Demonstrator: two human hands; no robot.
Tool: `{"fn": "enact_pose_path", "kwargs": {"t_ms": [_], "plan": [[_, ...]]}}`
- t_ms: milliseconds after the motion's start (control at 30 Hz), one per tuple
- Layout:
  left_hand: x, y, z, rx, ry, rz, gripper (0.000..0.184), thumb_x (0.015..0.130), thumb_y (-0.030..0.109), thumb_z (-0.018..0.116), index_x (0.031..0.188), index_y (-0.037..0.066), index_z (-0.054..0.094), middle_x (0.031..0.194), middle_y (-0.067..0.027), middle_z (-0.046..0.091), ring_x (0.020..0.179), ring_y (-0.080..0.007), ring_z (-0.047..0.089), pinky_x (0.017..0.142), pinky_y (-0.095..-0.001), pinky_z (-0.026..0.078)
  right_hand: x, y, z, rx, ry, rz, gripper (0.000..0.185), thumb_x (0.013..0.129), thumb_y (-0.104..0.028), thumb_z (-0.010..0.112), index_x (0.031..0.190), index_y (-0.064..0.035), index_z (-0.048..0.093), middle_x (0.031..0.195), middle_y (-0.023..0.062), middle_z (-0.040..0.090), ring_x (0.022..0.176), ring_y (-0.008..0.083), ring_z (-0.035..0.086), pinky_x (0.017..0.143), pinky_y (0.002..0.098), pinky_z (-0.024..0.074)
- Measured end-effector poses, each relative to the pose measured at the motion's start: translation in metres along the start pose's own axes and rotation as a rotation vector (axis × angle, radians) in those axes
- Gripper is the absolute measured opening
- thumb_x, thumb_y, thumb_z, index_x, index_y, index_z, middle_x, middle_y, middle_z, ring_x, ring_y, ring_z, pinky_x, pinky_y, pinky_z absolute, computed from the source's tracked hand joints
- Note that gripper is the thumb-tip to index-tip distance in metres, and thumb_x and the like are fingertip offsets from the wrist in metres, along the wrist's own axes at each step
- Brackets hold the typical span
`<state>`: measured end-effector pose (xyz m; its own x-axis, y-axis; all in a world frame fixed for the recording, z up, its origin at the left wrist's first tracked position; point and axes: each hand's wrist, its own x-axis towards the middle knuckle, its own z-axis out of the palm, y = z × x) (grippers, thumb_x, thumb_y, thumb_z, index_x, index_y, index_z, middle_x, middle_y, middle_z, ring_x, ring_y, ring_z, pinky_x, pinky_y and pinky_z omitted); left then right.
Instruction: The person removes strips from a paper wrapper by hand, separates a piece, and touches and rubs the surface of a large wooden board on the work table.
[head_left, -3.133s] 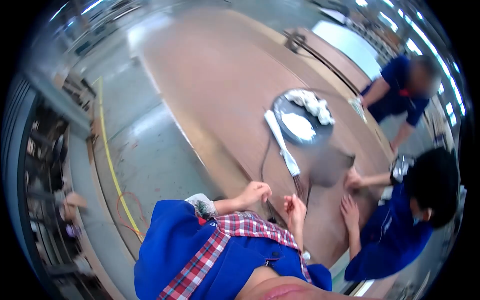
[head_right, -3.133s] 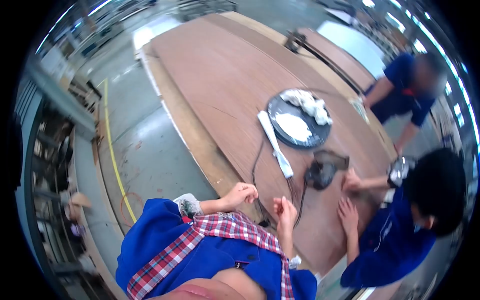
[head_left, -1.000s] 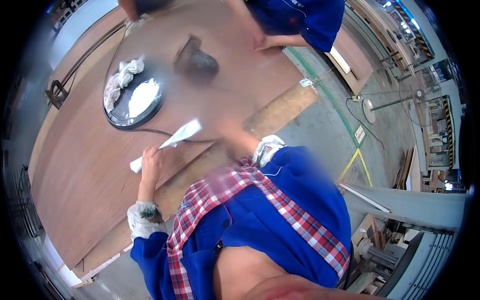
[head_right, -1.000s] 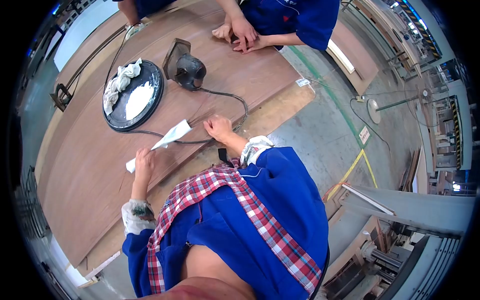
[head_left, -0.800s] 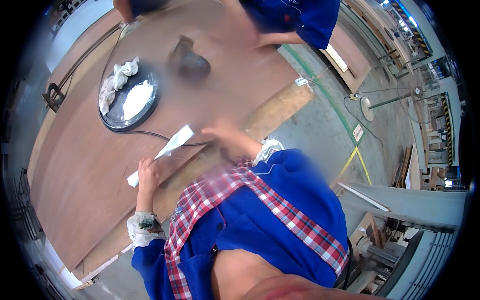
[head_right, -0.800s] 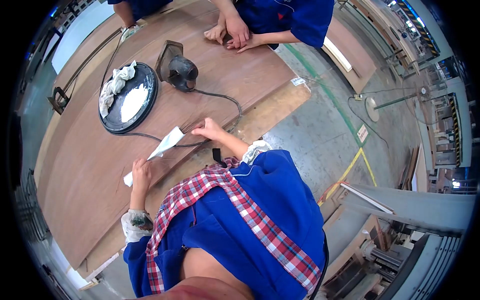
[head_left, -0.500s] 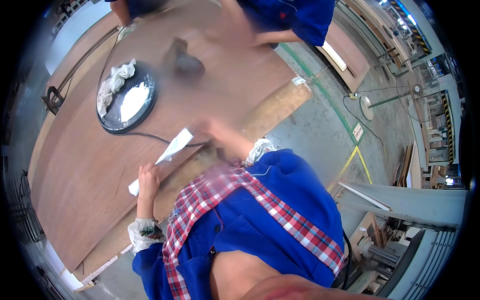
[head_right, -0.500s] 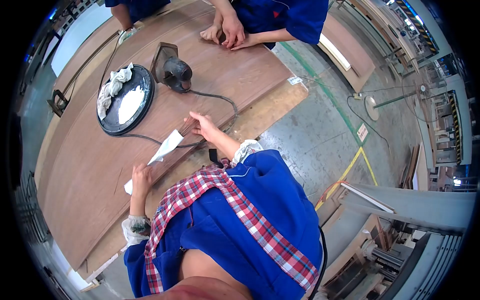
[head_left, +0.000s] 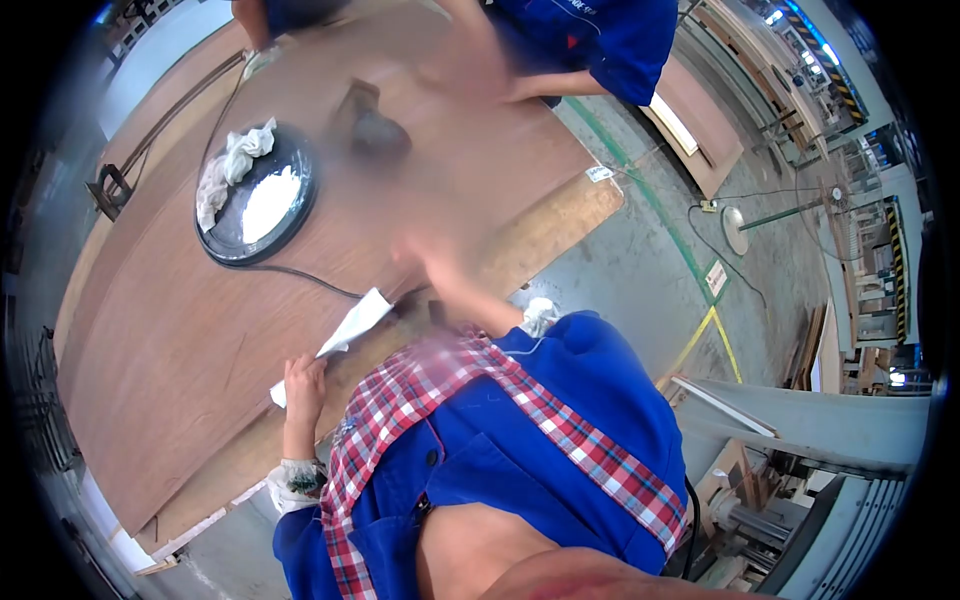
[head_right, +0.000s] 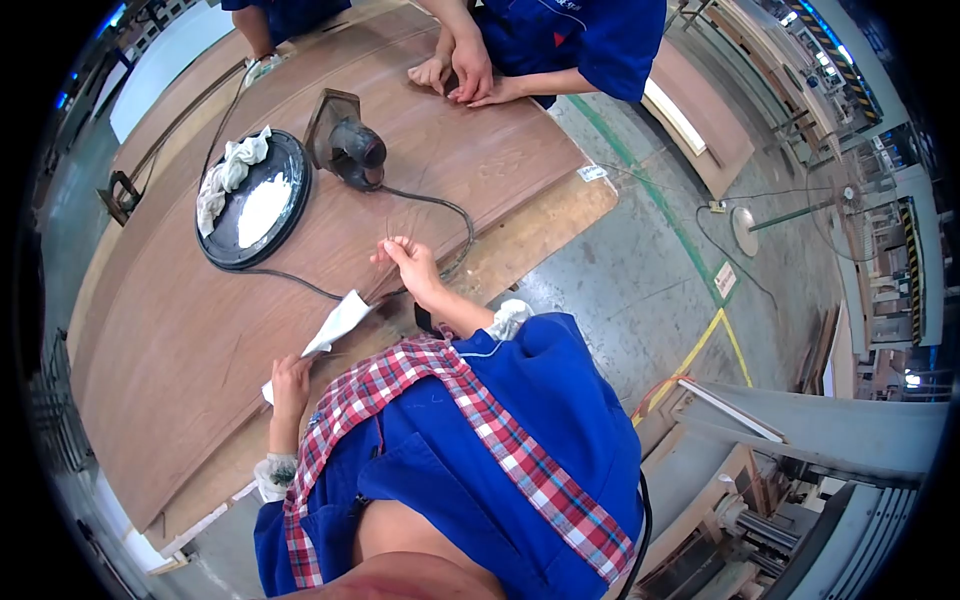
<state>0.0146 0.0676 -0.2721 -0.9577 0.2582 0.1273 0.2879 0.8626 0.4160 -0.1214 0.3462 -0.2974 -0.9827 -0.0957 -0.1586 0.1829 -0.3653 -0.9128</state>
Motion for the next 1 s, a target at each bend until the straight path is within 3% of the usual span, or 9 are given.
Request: {"fn": "enact_pose_path", "kwargs": {"t_ms": [100,233,333,467,600,700,833,933,1000], "plan": [[-0.014,0.01,0.002,0.003,0.035,0.004,0.009,0.069,-0.002,0.058,0.076,0.0,0.063,0.077,-0.0117,0.057,0.075,-0.0295,0.052,0.072,-0.0377,0.041,-0.024,-0.01,-0.001,0.046,-0.026,0.028,0.019,0.091,-0.015,0.05,0.091,0.0024,0.058,0.079,0.0055,0.061,0.078,0.0162,0.063,0.069,0.0256,0.0483],[-0.016,0.016,0.016,-0.022,0.033,0.076,0.011,0.066,-0.002,0.058,0.076,0.0,0.063,0.088,-0.0129,0.061,0.08,-0.0295,0.054,0.075,-0.0386,0.041,-0.046,-0.017,-0.03,-0.135,-0.004,-0.062,0.02,0.09,-0.015,0.051,0.094,0.0037,0.058,0.086,0.0116,0.064,0.08,0.0181,0.063,0.074,0.0263,0.0495],[-0.017,0.009,0.042,-0.032,-0.005,0.077,0.008,0.068,0.003,0.057,0.074,0.001,0.062,0.09,-0.013,0.061,0.081,-0.0288,0.055,0.075,-0.0385,0.04,-0.066,0.001,-0.06,-0.044,0.19,0.157,0.017,0.088,-0.011,0.052,0.094,0.0037,0.057,0.088,0.0151,0.064,0.081,0.0202,0.063,0.076,0.0283,0.0499],[-0.013,0.006,0.057,0.007,-0.064,0.097,0.007,0.07,0.008,0.058,0.072,0.002,0.062,0.089,-0.0121,0.06,0.079,-0.0267,0.055,0.071,-0.0374,0.039,-0.077,0.047,-0.095,0.13,0.372,0.543,0.015,0.084,-0.012,0.053,0.092,-0.001,0.059,0.088,0.0114,0.065,0.085,0.0224,0.061,0.075,0.0368,0.0498],[-0.012,0.005,0.07,0.175,-0.109,0.109,0.007,0.069,0.013,0.059,0.065,0.008,0.06,0.077,-0.007,0.056,0.075,-0.0223,0.054,0.068,-0.036,0.037,-0.063,0.087,-0.117,0.135,0.413,0.623,0.024,0.084,-0.016,0.054,0.105,-0.003,0.054,0.101,0.0104,0.06,0.094,0.0213,0.055,0.076,0.0386,0.0485],[-0.029,-0.015,0.104,0.336,-0.189,0.145,0.011,0.069,0.018,0.059,0.06,0.012,0.059,0.069,-0.0037,0.053,0.07,-0.02,0.055,0.066,-0.0352,0.038,-0.053,0.08,-0.117,0.068,0.422,0.582,0.03,0.084,-0.016,0.054,0.109,-0.0016,0.049,0.099,0.0104,0.058,0.093,0.0207,0.055,0.071,0.0342,0.0496],[-0.044,-0.021,0.107,0.22,-0.232,-0.016,0.008,0.069,0.017,0.061,0.065,0.011,0.063,0.074,-0.0061,0.055,0.074,-0.0221,0.056,0.067,-0.0364,0.039,-0.051,0.065,-0.126,0.064,0.404,0.493,0.033,0.081,-0.011,0.055,0.111,0.0,0.047,0.101,0.0109,0.056,0.092,0.0189,0.054,0.068,0.0292,0.05],[-0.041,-0.015,0.092,0.203,-0.159,-0.112,0.009,0.069,0.017,0.061,0.067,0.009,0.064,0.08,-0.0093,0.057,0.078,-0.0252,0.055,0.068,-0.0385,0.039,-0.039,0.046,-0.124,-0.197,0.549,0.523,0.035,0.078,-0.003,0.055,0.112,-0.0005,0.046,0.106,0.0108,0.056,0.085,0.017,0.055,0.067,0.0272,0.0489],[-0.035,-0.01,0.086,0.205,-0.07,-0.106,0.009,0.07,0.015,0.059,0.069,0.006,0.063,0.089,-0.0125,0.058,0.082,-0.0285,0.054,0.07,-0.0411,0.038,-0.036,0.062,-0.13,-0.365,0.616,0.157,0.035,0.08,-0.007,0.054,0.114,-0.0019,0.046,0.109,0.0111,0.055,0.088,0.0155,0.055,0.07,0.0265,0.0477]]}}
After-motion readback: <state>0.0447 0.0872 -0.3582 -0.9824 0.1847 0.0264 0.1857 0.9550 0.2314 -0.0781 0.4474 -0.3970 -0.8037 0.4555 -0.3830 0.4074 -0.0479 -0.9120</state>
